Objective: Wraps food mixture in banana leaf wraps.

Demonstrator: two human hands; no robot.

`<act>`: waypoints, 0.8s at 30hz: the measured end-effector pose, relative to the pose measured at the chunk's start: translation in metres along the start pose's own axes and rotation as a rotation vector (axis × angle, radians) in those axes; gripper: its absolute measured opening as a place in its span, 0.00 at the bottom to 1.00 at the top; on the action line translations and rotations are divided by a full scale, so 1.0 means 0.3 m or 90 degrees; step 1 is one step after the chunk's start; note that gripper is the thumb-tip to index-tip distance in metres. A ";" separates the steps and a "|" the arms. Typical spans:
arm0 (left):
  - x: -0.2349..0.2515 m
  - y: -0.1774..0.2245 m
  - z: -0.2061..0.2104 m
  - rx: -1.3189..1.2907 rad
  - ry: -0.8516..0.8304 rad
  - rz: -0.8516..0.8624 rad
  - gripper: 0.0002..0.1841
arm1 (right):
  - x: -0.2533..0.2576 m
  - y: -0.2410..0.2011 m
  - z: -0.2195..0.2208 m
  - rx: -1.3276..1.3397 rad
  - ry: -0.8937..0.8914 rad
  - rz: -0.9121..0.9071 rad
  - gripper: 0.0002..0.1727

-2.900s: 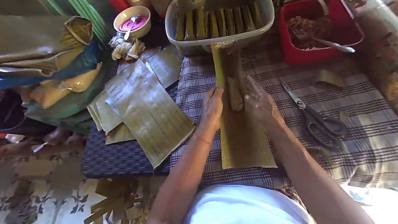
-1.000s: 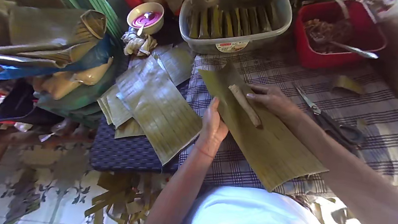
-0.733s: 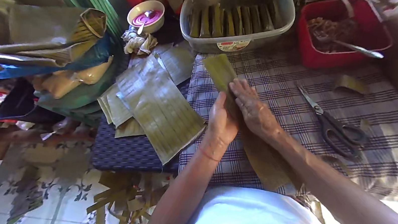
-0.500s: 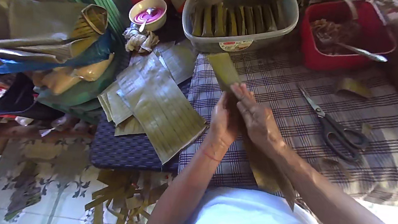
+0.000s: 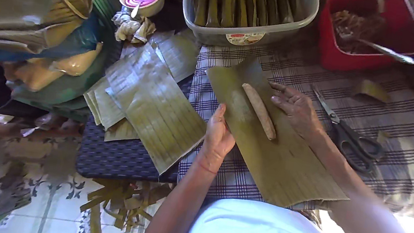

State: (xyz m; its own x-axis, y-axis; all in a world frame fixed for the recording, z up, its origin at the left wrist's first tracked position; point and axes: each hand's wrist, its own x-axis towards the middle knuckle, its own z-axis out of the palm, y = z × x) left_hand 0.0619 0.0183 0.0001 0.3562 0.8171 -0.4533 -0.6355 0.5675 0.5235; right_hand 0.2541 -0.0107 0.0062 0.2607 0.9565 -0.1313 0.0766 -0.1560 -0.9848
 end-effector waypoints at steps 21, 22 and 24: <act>-0.024 0.029 0.079 -0.007 -0.118 0.003 0.26 | -0.031 -0.099 0.194 -0.297 -0.009 -0.157 0.26; -0.021 0.028 0.079 -0.014 -0.120 -0.002 0.25 | -0.065 -0.102 0.224 -0.290 -0.012 -0.201 0.25; -0.004 0.035 0.065 -0.080 -0.143 -0.029 0.25 | -0.136 -0.122 0.265 -0.247 -0.079 -0.296 0.24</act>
State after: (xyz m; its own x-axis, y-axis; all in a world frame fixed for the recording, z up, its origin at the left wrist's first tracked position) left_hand 0.0682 0.0252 0.0203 0.5202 0.8015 -0.2950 -0.6909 0.5980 0.4062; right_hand 0.1641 -0.0242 0.0385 0.0035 0.9637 0.2668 0.5063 0.2284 -0.8316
